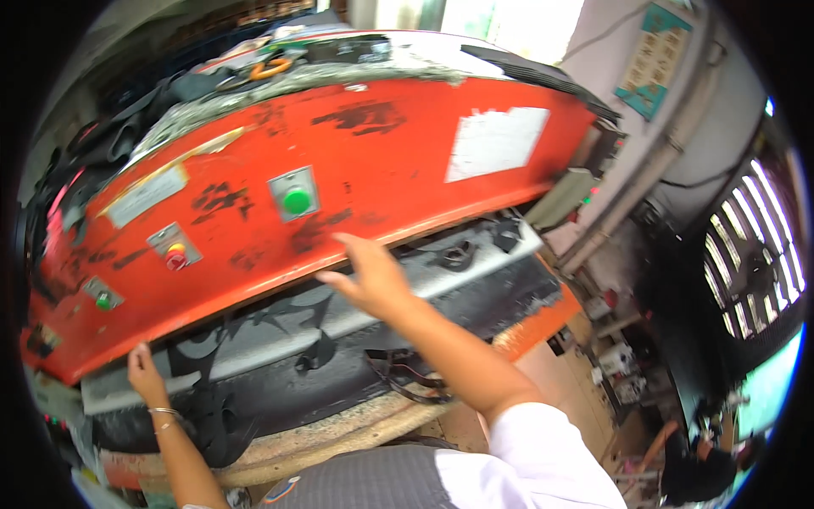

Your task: Cutting out leather patterns using a hydraulic press and metal dies.

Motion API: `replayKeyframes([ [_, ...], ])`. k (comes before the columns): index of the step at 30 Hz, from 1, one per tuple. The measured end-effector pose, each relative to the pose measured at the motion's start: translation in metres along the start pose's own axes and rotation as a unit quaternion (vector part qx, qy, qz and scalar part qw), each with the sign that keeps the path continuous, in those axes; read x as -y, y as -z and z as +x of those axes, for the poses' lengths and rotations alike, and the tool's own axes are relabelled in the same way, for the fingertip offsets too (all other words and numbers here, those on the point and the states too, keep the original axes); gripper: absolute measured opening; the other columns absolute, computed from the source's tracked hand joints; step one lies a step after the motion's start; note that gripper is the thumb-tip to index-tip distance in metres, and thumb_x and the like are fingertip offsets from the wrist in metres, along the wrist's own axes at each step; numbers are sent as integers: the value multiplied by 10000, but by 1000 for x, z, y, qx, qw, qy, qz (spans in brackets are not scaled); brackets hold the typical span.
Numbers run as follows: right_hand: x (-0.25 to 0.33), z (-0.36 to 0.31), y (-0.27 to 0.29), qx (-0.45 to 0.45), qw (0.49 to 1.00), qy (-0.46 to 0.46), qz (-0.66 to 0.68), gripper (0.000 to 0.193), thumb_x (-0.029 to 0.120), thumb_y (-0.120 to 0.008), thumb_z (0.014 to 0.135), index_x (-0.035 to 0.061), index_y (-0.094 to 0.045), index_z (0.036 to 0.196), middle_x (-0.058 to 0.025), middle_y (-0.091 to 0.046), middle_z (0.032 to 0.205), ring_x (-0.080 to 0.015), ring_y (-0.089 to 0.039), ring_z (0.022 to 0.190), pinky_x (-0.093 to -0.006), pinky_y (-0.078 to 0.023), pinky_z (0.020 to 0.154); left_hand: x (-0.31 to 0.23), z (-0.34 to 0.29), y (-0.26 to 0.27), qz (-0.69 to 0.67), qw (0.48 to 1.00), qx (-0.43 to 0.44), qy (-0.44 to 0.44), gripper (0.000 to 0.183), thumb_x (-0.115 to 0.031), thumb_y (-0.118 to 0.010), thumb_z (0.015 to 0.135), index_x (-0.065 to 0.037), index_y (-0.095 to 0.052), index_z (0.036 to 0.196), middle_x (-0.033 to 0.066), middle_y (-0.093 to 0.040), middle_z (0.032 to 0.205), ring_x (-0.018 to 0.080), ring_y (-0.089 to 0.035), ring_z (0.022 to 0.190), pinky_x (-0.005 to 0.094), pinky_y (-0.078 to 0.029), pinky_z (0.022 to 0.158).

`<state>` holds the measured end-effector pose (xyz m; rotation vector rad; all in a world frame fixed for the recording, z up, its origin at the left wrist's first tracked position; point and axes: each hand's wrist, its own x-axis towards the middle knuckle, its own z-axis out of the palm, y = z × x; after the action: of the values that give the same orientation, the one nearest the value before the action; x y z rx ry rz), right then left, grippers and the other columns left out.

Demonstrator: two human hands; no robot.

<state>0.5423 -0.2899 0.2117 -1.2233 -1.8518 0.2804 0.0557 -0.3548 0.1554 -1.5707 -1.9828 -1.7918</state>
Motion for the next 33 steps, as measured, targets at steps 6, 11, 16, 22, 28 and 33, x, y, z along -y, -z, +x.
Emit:
replayKeyframes([
  [6, 49, 26, -20, -134, 976, -41, 168, 466, 304, -705, 856, 33, -461, 1146, -122, -623, 819, -283, -641, 740, -382, -509, 641, -63, 60, 2, 61, 973, -131, -180, 361, -241, -458, 1026, 31, -547, 806, 102, -506, 730, 234, -509, 706, 358, -421, 695],
  [11, 60, 7, -14, -161, 972, -77, 154, 363, 260, -685, 866, 38, -443, 1020, -158, -599, 718, -356, -615, 671, -424, -475, 609, -70, 45, 30, 79, 991, -1, -108, 379, -244, -453, 1026, 6, -457, 741, 61, -439, 696, 186, -425, 649, 324, -381, 628],
  [16, 62, -115, -19, 269, 963, 34, 9, 519, 436, -725, 778, 27, -581, 1062, -203, -621, 956, -394, -598, 890, -483, -474, 799, -112, -132, 10, 57, 955, 281, -81, 295, -146, -650, 849, -15, -506, 627, 156, -512, 623, 303, -516, 579, 409, -389, 547],
  [22, 57, -210, -36, 348, 926, 145, -34, 561, 434, -780, 645, 22, -608, 984, -118, -585, 999, -306, -577, 935, -398, -472, 819, -162, -230, 5, 80, 904, 402, -119, 105, -159, -658, 810, -65, -681, 770, 113, -620, 794, 313, -584, 798, 410, -474, 722],
  [28, 49, -213, -47, 285, 944, 132, -100, 267, 260, -729, 708, 38, -632, 822, -86, -577, 879, -270, -570, 926, -371, -507, 767, -151, -242, -17, 110, 919, 362, -106, 102, -129, -634, 775, -43, -675, 739, 121, -554, 743, 328, -529, 746, 421, -444, 675],
  [33, 2, -141, 19, 277, 957, 50, 64, 295, 360, -672, 806, 70, -687, 858, -143, -663, 924, -342, -620, 877, -450, -497, 793, -138, -226, -27, 122, 899, 401, -131, 140, -145, -630, 818, -20, -684, 790, 160, -614, 810, 341, -574, 802, 432, -458, 731],
])
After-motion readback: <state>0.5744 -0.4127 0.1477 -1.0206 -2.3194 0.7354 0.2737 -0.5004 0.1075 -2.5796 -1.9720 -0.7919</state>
